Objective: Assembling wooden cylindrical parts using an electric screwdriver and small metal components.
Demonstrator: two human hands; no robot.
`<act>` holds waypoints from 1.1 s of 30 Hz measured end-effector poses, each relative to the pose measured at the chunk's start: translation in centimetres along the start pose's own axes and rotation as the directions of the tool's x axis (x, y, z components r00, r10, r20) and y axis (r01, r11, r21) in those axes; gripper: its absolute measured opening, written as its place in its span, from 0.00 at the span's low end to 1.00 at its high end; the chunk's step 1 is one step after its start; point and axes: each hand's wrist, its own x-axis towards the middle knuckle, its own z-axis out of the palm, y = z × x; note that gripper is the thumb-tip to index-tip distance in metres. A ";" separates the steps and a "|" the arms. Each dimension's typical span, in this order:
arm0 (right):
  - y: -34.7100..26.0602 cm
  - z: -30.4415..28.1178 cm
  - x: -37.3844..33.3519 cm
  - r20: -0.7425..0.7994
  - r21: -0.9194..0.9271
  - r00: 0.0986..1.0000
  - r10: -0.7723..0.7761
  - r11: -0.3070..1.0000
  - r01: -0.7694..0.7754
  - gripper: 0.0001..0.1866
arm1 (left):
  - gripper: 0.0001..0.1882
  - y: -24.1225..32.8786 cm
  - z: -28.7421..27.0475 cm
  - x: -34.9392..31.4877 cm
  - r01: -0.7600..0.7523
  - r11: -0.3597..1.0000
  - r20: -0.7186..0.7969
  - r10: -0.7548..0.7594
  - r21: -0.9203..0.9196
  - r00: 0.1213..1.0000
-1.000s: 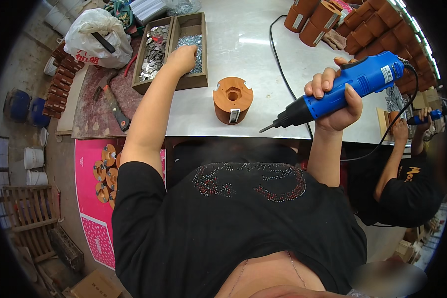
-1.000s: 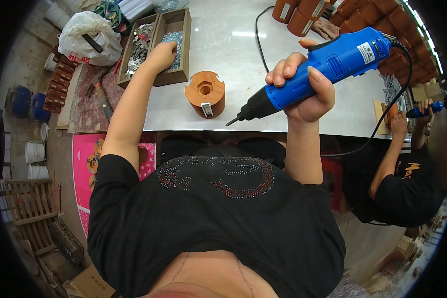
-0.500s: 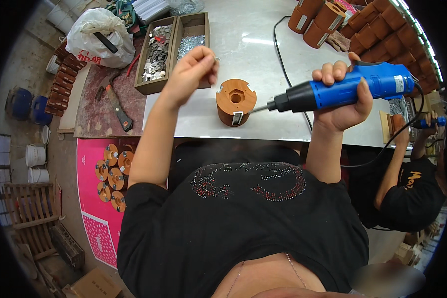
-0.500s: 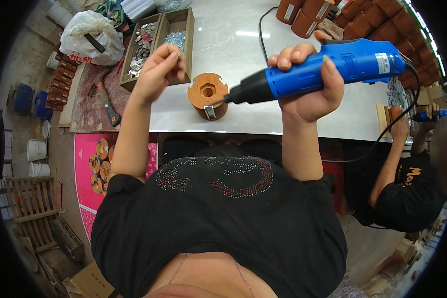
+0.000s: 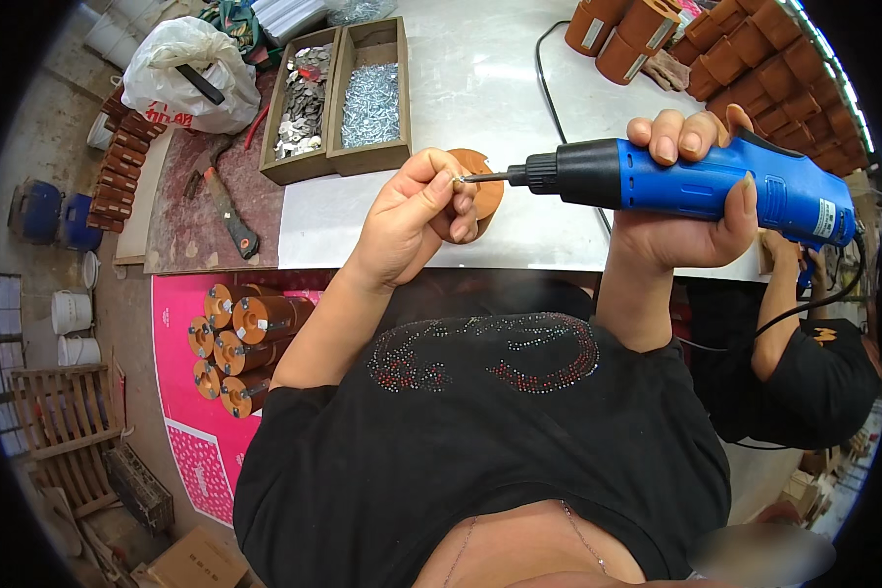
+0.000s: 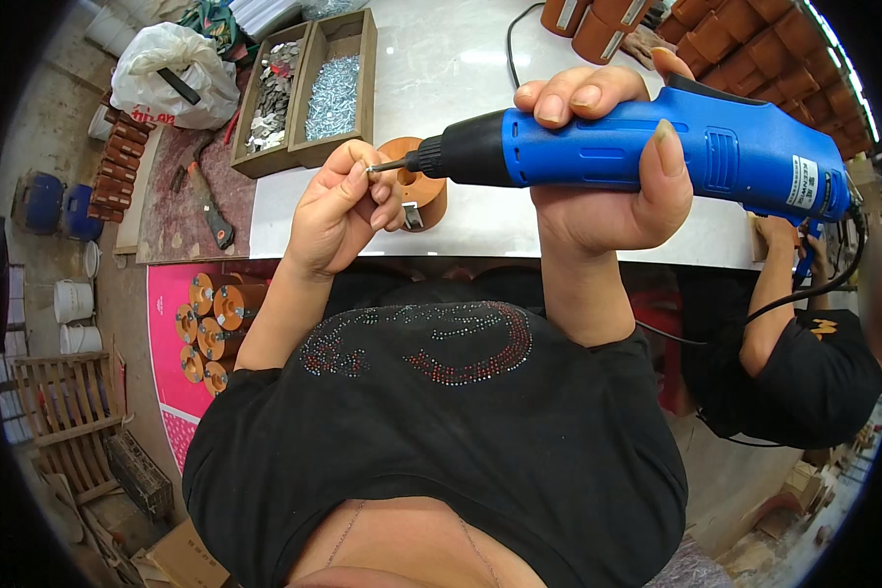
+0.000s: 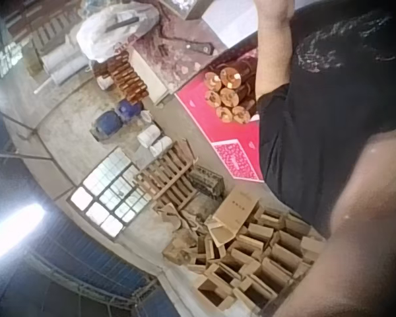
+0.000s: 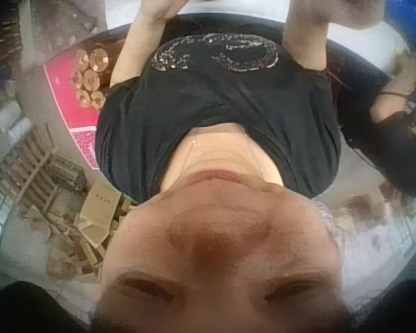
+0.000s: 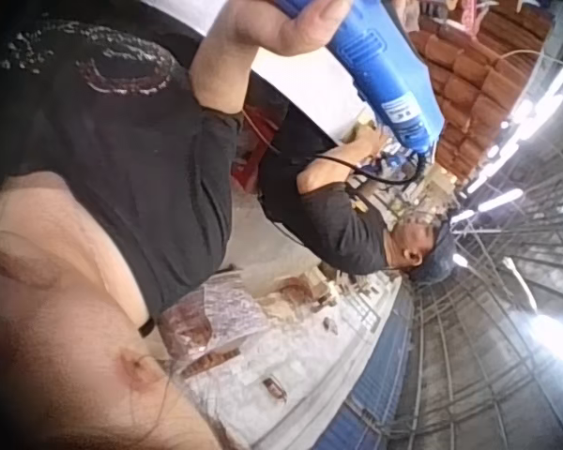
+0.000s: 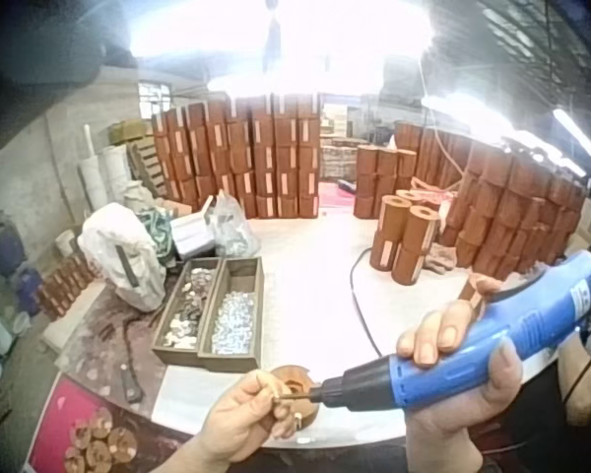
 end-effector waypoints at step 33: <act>-1.2 -0.7 -0.7 0.269 -0.068 0.961 -0.056 0.995 0.077 0.35 | 0.08 0.2 0.5 -0.7 0.047 0.934 0.057 -0.072 0.355 0.996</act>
